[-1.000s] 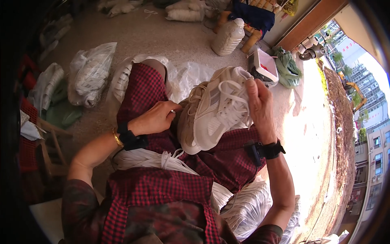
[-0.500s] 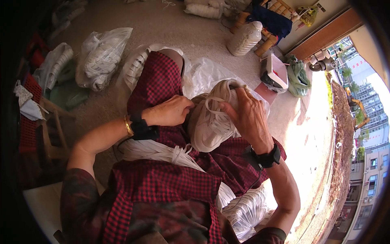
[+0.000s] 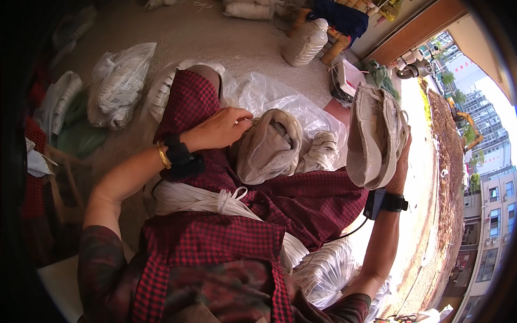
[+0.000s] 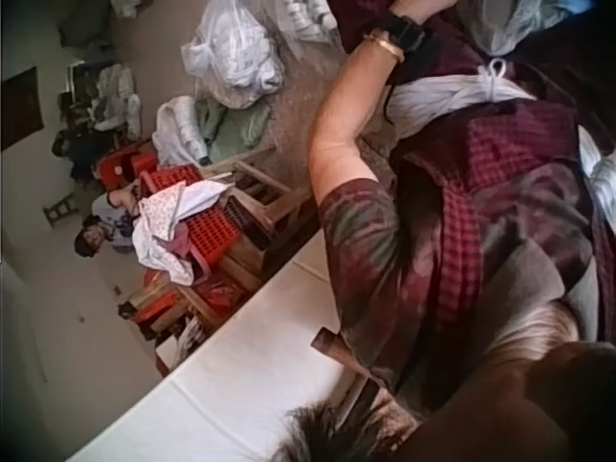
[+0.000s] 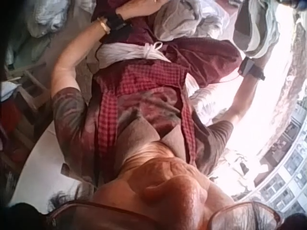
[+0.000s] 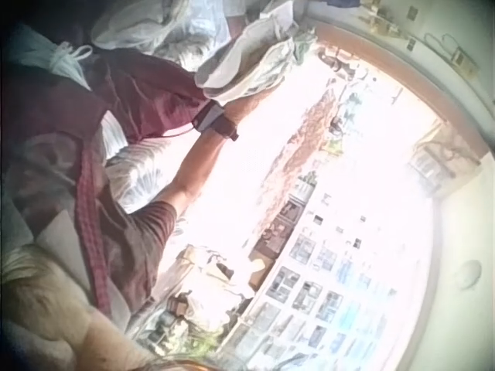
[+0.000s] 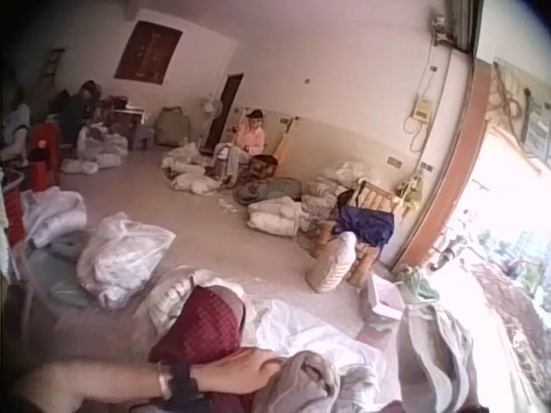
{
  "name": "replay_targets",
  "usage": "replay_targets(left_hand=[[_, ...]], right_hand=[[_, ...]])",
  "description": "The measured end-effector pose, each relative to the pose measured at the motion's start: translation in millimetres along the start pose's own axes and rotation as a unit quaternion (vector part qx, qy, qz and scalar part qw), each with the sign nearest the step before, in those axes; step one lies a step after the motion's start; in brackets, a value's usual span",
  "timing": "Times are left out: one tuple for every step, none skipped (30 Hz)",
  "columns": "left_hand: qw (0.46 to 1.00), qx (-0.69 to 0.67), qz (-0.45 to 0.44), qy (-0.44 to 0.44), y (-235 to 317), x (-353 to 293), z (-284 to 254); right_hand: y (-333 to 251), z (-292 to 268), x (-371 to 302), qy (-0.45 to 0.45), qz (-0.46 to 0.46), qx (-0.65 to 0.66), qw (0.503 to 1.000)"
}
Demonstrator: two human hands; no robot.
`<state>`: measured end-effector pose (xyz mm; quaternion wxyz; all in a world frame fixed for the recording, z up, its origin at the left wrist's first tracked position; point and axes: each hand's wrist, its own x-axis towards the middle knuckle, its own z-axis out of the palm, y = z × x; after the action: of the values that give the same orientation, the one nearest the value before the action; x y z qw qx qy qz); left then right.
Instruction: The person is inserting laces into white athletic shoes and tying them.
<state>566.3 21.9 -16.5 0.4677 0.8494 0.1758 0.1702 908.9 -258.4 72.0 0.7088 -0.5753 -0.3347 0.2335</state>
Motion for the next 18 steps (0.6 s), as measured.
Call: replay_targets(left_hand=[[1.0, 0.004, 0.003, -0.004, -2, 10, 2], [1.0, -0.001, 0.001, -0.029, 1, 18, 3], [0.998, -0.006, -0.001, -0.055, 4, 26, 3], [0.986, -0.062, -0.072, -0.136, 7, 35, 1], [0.986, -0.053, -0.069, -0.141, 11, 42, 3], [0.975, -0.095, -0.075, -0.186, 15, 49, 4], [0.96, -0.135, -0.082, -0.23, 19, 56, 5], [0.933, -0.198, -0.111, -0.28, 14, 64, 2], [0.933, -0.189, -0.114, -0.285, 6, 69, 6], [0.921, -0.227, -0.134, -0.287, -2, 73, 9], [0.908, -0.263, -0.15, -0.29, -12, 81, 12], [0.908, -0.241, -0.154, -0.305, -15, 88, 13], [0.909, -0.23, -0.158, -0.309, -20, 89, 12], [0.923, -0.192, -0.13, -0.308, -2, 88, 12], [0.937, -0.153, -0.105, -0.296, 8, 83, 7], [0.949, -0.139, -0.106, -0.263, -6, 84, 11], [0.947, -0.127, -0.114, -0.271, 1, 83, 4], [0.949, -0.101, -0.155, -0.255, 16, 80, 0]], right_hand=[[5, -8, -3, -0.002, -0.02, -0.069, 0.997], [9, -15, -8, -0.004, -0.04, -0.137, 0.99], [13, -21, -14, -0.006, -0.06, -0.204, 0.977], [16, -29, -19, -0.006, -0.079, -0.27, 0.96], [21, -34, -26, -0.003, -0.095, -0.333, 0.938], [26, -40, -32, 0.001, -0.11, -0.395, 0.912], [32, -45, -36, 0.006, -0.123, -0.454, 0.882], [36, -33, -40, 0.041, -0.072, -0.268, 0.96], [39, -20, -48, 0.076, -0.018, -0.071, 0.994], [46, -20, -55, 0.083, -0.017, -0.062, 0.995], [52, -23, -60, 0.078, -0.019, -0.047, 0.996], [57, -20, -62, 0.073, -0.02, -0.03, 0.997], [63, -16, -62, 0.093, 0.069, 0.164, 0.98], [71, -28, -70, 0.091, 0.006, 0.024, 0.996], [80, -29, -74, 0.08, -0.054, -0.113, 0.989], [84, -33, -77, 0.097, -0.07, -0.22, 0.968], [86, -33, -78, 0.106, -0.064, -0.207, 0.97], [86, -37, -81, 0.084, -0.107, -0.336, 0.932]])
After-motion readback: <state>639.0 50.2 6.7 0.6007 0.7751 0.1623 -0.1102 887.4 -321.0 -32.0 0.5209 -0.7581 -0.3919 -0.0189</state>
